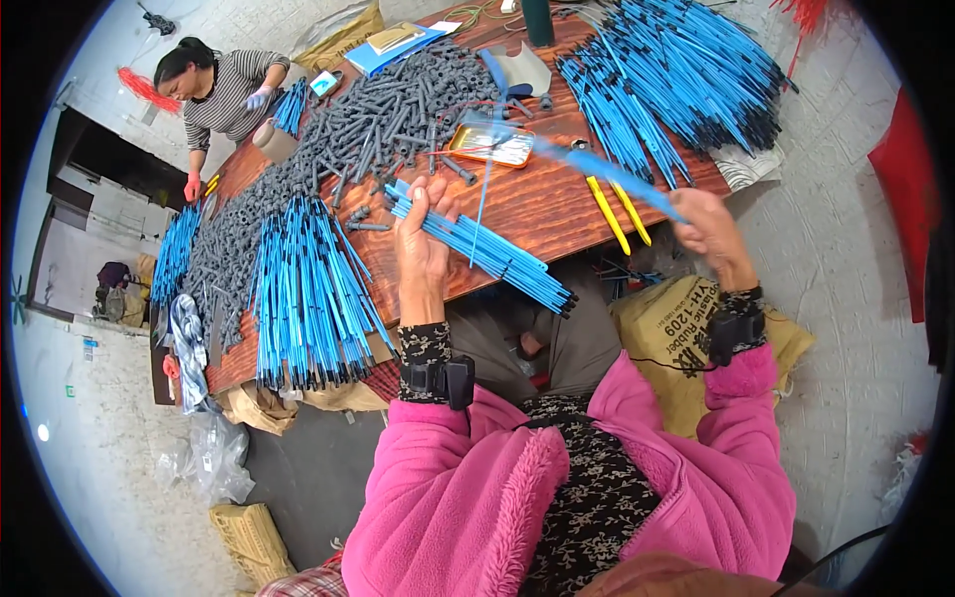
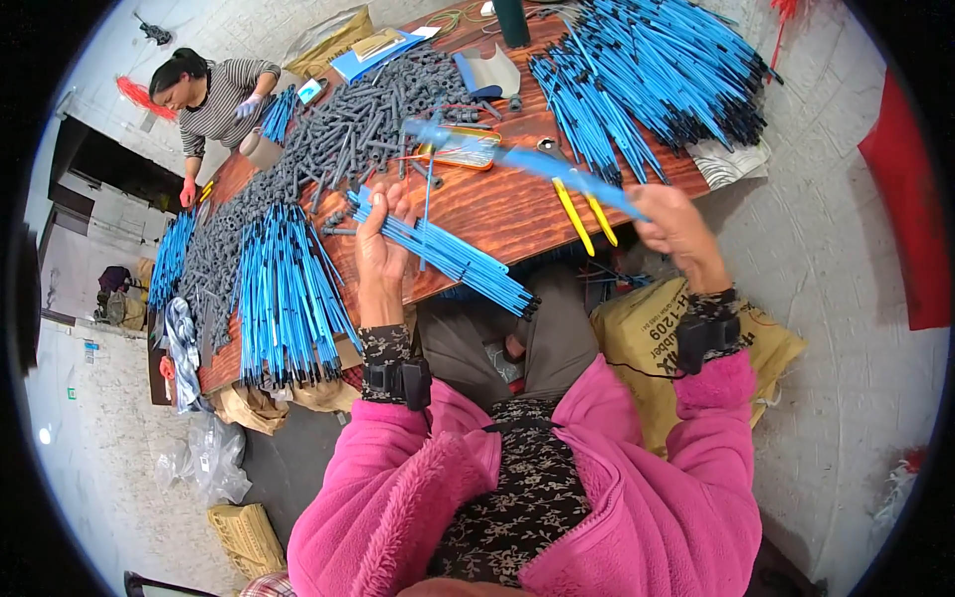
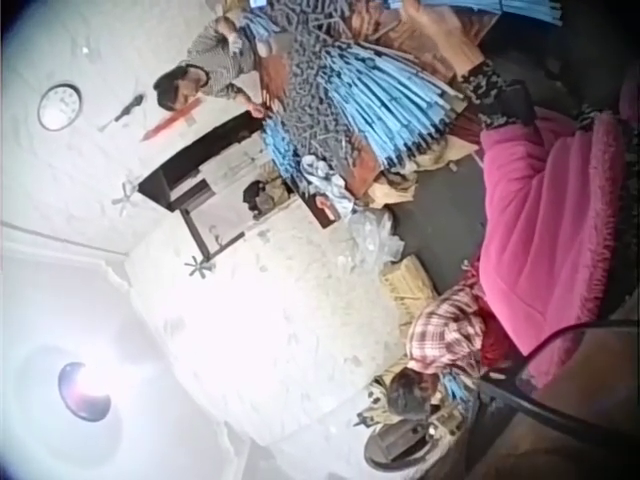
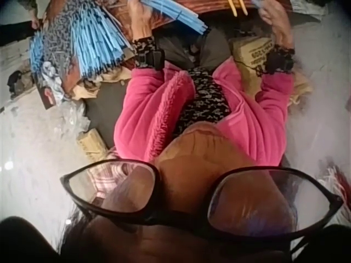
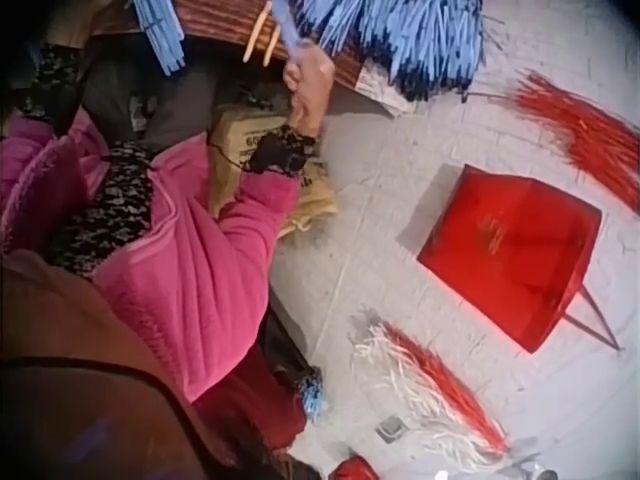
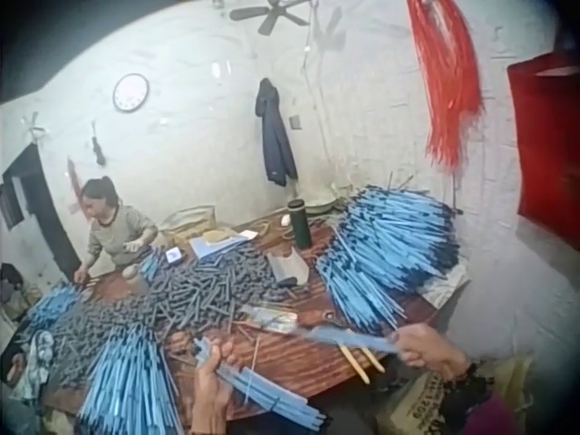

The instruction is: The person assembles umbrella frames by inserting blue ribs into a central hub and trimming the wire with pliers. They then gather more ribs, align them, and thread a needle through the tips to bind them together.

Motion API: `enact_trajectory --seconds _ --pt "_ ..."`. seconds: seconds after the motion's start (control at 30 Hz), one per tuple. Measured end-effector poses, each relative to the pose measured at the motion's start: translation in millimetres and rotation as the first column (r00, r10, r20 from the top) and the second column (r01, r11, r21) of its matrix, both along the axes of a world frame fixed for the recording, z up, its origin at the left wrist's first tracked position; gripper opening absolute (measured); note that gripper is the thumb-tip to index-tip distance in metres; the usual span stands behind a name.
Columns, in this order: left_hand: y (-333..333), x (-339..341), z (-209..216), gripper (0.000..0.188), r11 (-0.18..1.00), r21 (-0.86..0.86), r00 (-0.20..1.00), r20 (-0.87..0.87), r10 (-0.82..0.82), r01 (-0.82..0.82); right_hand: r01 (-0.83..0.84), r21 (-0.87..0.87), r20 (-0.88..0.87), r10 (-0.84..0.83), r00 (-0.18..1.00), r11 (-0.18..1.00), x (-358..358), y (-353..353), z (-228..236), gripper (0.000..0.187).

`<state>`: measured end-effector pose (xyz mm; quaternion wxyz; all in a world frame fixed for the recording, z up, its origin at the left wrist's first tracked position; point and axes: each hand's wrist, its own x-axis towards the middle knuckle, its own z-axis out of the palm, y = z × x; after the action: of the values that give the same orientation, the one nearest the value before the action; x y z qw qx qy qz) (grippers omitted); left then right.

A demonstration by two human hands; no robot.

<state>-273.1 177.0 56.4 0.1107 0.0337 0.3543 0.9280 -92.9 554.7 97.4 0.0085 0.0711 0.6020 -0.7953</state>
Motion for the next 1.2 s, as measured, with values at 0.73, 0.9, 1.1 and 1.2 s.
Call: enact_trajectory --seconds 0.73,0.9,1.1,1.2 --pt "29.8 23.4 32.2 0.028 0.979 0.184 0.995 0.034 -0.099 0.091 0.332 0.464 -0.215 -0.260 0.941 0.821 8.8 -155.3 -53.8 0.013" --pt "26.6 16.0 17.7 0.027 0.989 0.128 0.997 -0.017 -0.076 0.078 0.403 0.451 -0.297 -0.291 0.909 0.796 8.5 -162.0 -55.0 0.013" --pt "26.0 9.2 5.0 0.027 0.998 0.038 0.999 0.021 -0.046 0.045 0.437 0.422 -0.286 -0.341 0.896 0.795 10.9 -157.8 -46.4 0.023" --pt "25.8 10.4 5.2 0.026 0.998 0.014 0.997 0.044 -0.066 0.065 0.369 0.384 -0.234 -0.297 0.926 0.847 12.5 -154.2 -45.7 0.032"
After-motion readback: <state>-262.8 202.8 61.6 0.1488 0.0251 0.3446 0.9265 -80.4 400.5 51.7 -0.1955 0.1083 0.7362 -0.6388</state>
